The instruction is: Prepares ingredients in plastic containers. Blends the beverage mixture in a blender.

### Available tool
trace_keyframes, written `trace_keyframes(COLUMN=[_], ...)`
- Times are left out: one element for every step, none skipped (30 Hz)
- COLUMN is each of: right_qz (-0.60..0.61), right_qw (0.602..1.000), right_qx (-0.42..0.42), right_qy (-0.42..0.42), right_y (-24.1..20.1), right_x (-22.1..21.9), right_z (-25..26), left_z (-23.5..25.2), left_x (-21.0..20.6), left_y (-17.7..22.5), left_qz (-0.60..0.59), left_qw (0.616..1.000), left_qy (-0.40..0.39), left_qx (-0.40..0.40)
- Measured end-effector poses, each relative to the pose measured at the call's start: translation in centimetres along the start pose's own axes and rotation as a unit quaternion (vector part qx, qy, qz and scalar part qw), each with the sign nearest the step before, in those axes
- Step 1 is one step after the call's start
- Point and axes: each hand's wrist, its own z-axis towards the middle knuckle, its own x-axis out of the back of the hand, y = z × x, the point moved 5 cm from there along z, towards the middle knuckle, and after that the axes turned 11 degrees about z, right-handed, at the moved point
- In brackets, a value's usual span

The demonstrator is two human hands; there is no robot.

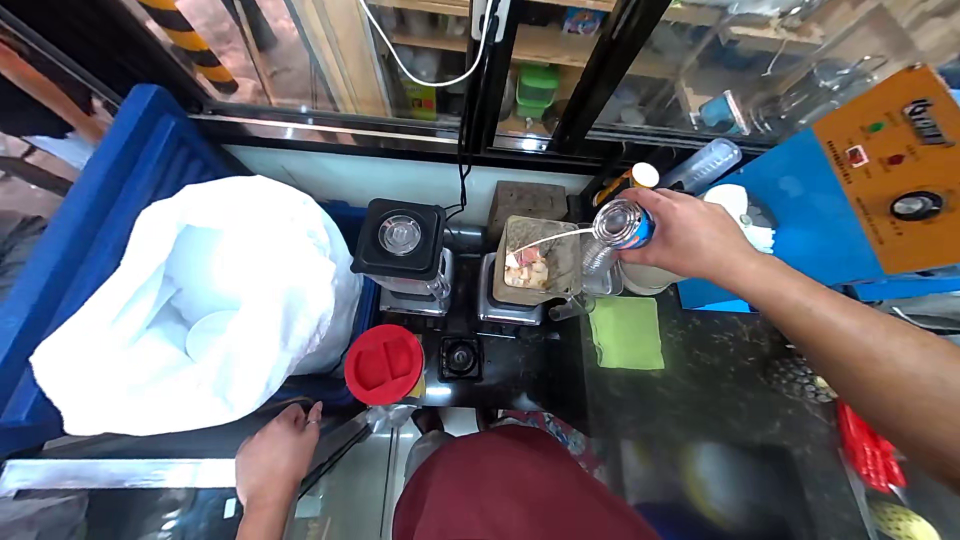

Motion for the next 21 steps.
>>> trace_keyframes(right_qz=[-0.004, -0.007, -0.009, -0.008, -0.005, -0.001, 0.002, 0.002, 0.002, 0.005, 0.008, 0.012, 0.017, 0.021, 0.022, 0.02, 0.014, 0.009, 0.004, 0.0, -0.003], right_qw=[1.0, 1.0, 1.0, 1.0, 1.0, 1.0, 1.0, 1.0, 1.0, 1.0, 0.999, 0.999, 0.999, 1.0, 1.0, 1.0, 1.0, 1.0, 1.0, 1.0, 1.0], right_qx=[0.003, 0.002, -0.004, -0.01, -0.013, -0.013, -0.012, -0.008, -0.005, -0.007, -0.01, -0.011, -0.009, -0.008, -0.009, -0.009, -0.01, -0.009, -0.007, -0.004, 0.0], right_qy=[0.003, 0.004, 0.0, -0.004, -0.006, -0.011, -0.016, -0.02, -0.023, -0.027, -0.029, -0.03, -0.026, -0.022, -0.018, -0.014, -0.012, -0.012, -0.014, -0.016, -0.018], right_y=[0.2, 0.3, 0.4, 0.4, 0.3, 0.2, 0.1, 0.1, 0.1, 0.1, 0.1, 0.1, 0.0, 0.0, 0.0, 0.1, 0.1, 0.1, 0.1, 0.1, 0.0], right_x=[0.2, 0.3, 0.3, 0.4, 0.4, 0.4, 0.2, 0.0, -0.2, -0.5, -0.6, -0.7, -0.8, -0.8, -0.7, -0.7, -0.6, -0.6, -0.6, -0.5, -0.4], right_z=[-0.1, -0.3, -0.6, -1.0, -1.4, -1.9, -2.2, -2.5, -2.5, -2.6, -2.5, -2.3, -2.0, -1.7, -1.5, -1.3, -1.1, -1.1, -1.2, -1.4, -1.7], left_z=[0.0, 0.0, -0.1, 0.0, 0.0, 0.1, 0.1, 0.2, 0.2, 0.1, 0.0, -0.1, -0.3, -0.3, -0.4, -0.3, -0.3, -0.3, -0.3, -0.2, -0.1], left_x=[0.1, 0.1, 0.1, 0.2, 0.2, 0.1, 0.1, 0.0, -0.1, -0.2, -0.1, 0.1, 0.2, 0.2, 0.1, 0.1, 0.0, -0.1, -0.1, -0.2, -0.2], left_y=[0.0, 0.0, -0.1, -0.1, -0.1, -0.1, -0.1, -0.1, -0.2, -0.2, -0.2, -0.3, -0.3, -0.4, -0.4, -0.4, -0.4, -0.5, -0.5, -0.5, -0.4], left_qz=[-0.002, -0.004, -0.004, -0.006, -0.008, -0.01, -0.009, -0.007, -0.004, -0.003, -0.006, -0.013, -0.022, -0.026, -0.026, -0.024, -0.021, -0.018, -0.016, -0.016, -0.017], left_qw=[1.0, 1.0, 1.0, 1.0, 1.0, 1.0, 0.999, 0.999, 0.999, 0.998, 0.997, 0.997, 0.996, 0.995, 0.995, 0.995, 0.994, 0.995, 0.995, 0.996, 0.997], left_qy=[0.003, 0.006, 0.009, 0.013, 0.019, 0.026, 0.033, 0.043, 0.054, 0.062, 0.071, 0.081, 0.091, 0.096, 0.098, 0.099, 0.103, 0.102, 0.099, 0.091, 0.079], left_qx=[0.001, 0.001, 0.001, 0.0, -0.002, -0.003, -0.005, -0.006, -0.007, -0.008, -0.009, -0.01, -0.013, -0.012, -0.01, -0.007, -0.006, -0.005, -0.004, -0.002, -0.002])
